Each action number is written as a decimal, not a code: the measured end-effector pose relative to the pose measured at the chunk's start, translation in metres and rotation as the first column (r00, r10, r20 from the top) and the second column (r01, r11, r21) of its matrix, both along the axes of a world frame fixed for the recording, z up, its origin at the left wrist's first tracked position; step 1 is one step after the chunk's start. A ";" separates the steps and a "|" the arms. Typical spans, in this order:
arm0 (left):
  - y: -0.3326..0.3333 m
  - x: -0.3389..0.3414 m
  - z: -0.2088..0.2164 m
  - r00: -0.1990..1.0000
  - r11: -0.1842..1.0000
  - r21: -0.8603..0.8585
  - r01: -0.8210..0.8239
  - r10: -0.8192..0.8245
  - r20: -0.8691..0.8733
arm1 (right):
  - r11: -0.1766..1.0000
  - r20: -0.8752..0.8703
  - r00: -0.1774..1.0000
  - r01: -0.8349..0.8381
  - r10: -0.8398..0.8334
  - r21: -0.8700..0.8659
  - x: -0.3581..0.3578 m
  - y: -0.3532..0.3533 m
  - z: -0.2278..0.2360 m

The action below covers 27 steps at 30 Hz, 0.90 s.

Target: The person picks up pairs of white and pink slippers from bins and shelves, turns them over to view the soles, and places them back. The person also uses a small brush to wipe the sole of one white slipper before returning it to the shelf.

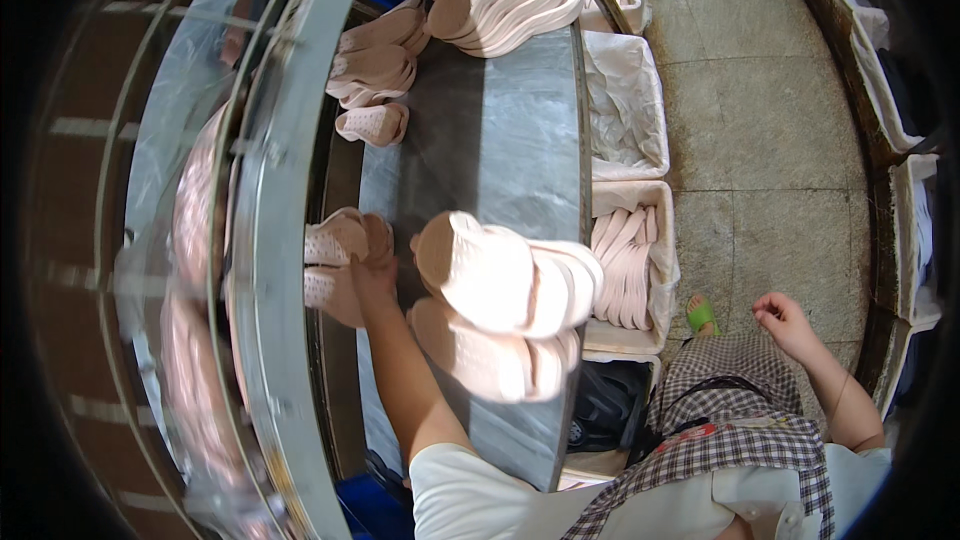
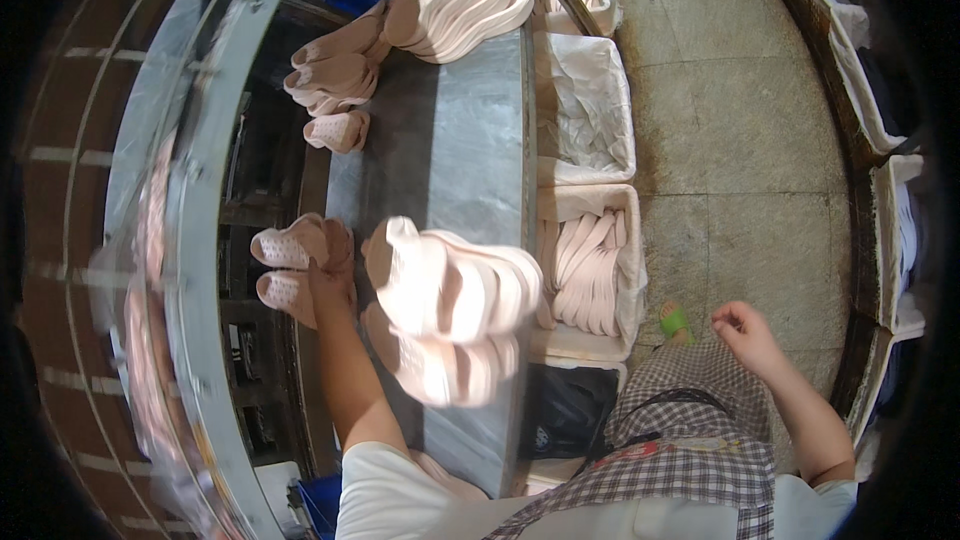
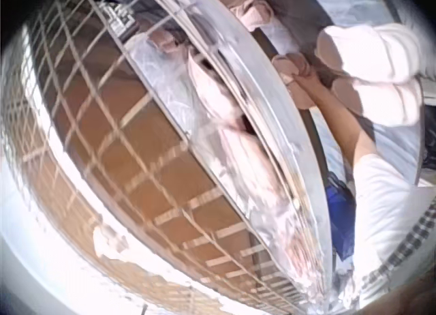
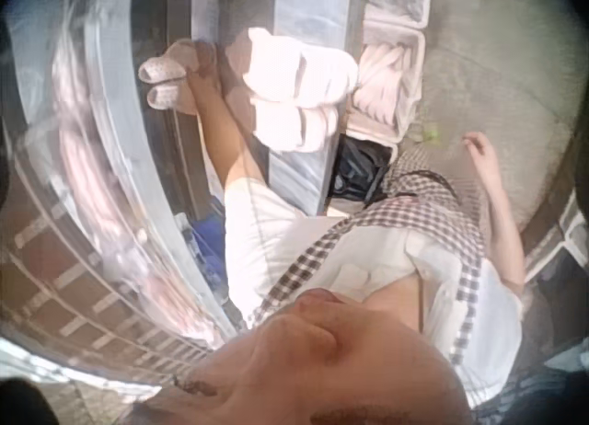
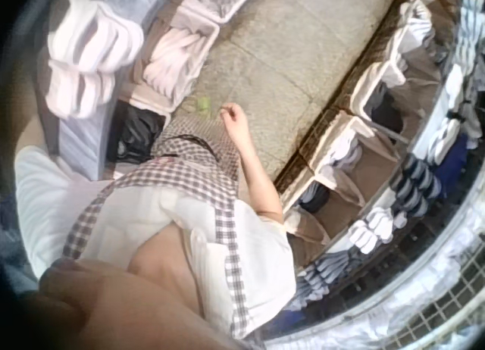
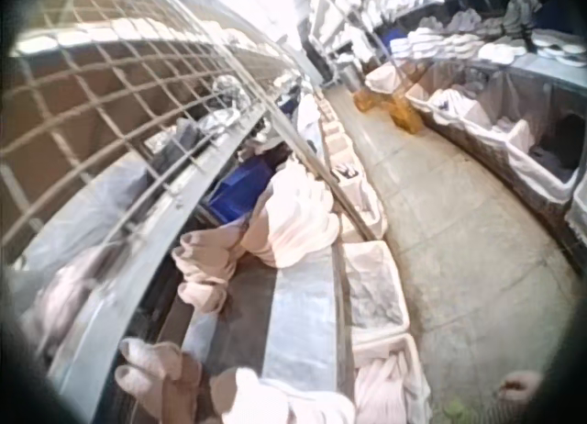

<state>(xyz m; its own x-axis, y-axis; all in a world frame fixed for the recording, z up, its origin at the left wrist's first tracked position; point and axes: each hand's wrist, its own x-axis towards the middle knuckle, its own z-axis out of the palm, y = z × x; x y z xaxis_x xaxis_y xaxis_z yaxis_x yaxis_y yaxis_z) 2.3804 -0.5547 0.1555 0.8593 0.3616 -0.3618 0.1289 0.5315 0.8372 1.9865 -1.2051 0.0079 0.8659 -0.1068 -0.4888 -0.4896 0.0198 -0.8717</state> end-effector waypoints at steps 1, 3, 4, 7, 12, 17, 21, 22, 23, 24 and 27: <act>0.022 0.012 -0.014 0.989 0.981 -0.121 0.150 -0.149 0.020 | 1.000 0.010 1.000 0.017 -0.017 -0.015 0.016 0.001 -0.001; 0.053 0.036 -0.054 0.978 0.896 0.405 0.181 -0.208 0.024 | 0.998 -0.008 1.000 0.015 -0.016 -0.054 0.043 0.003 -0.002; 0.067 0.045 -0.065 0.975 0.804 0.566 0.182 -0.222 0.002 | 0.998 -0.016 1.000 0.014 -0.015 -0.069 0.053 0.003 0.000; 0.078 0.060 -0.076 0.968 0.378 0.914 0.149 -0.245 -0.056 | 0.988 -0.030 0.999 -0.028 0.024 -0.154 0.078 0.004 0.007; 0.021 0.053 -0.041 0.997 0.993 -0.100 -0.059 0.064 0.053 | 0.968 0.000 0.992 -0.122 0.125 -0.218 0.122 0.012 0.027; -0.041 0.037 0.000 0.942 0.941 -0.052 -0.334 0.332 -0.039 | 0.960 0.191 0.958 -0.167 0.211 -0.223 0.188 0.027 0.053; -0.097 0.016 0.027 0.952 0.944 -0.124 -0.307 0.305 -0.033 | 0.924 0.528 0.769 -0.215 0.361 -0.317 0.255 0.048 0.076; -0.112 0.007 0.037 0.955 0.950 -0.102 -0.296 0.294 -0.033 | 0.929 0.559 0.745 -0.246 0.364 -0.277 0.270 0.055 0.081; -0.127 -0.002 0.048 0.959 0.955 -0.084 -0.284 0.283 -0.023 | 0.938 0.605 0.717 -0.265 0.348 -0.225 0.285 0.062 0.087; -0.143 -0.010 0.060 0.958 0.958 -0.029 -0.285 0.284 -0.051 | 0.947 0.678 0.665 -0.274 0.314 -0.169 0.301 0.070 0.093; -0.183 -0.024 0.089 0.961 0.966 0.037 -0.257 0.260 -0.100 | 0.901 0.723 0.563 -0.386 0.400 -0.197 0.351 0.107 0.110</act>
<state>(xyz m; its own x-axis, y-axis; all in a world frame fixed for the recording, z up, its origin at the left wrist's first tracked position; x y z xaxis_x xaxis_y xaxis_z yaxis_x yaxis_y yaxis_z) 2.3561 -0.7380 0.2444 0.6941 0.5758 -0.4320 0.0758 0.5383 0.8394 2.3371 -1.0984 0.1178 0.8860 0.3321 0.3236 0.3533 -0.0314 -0.9350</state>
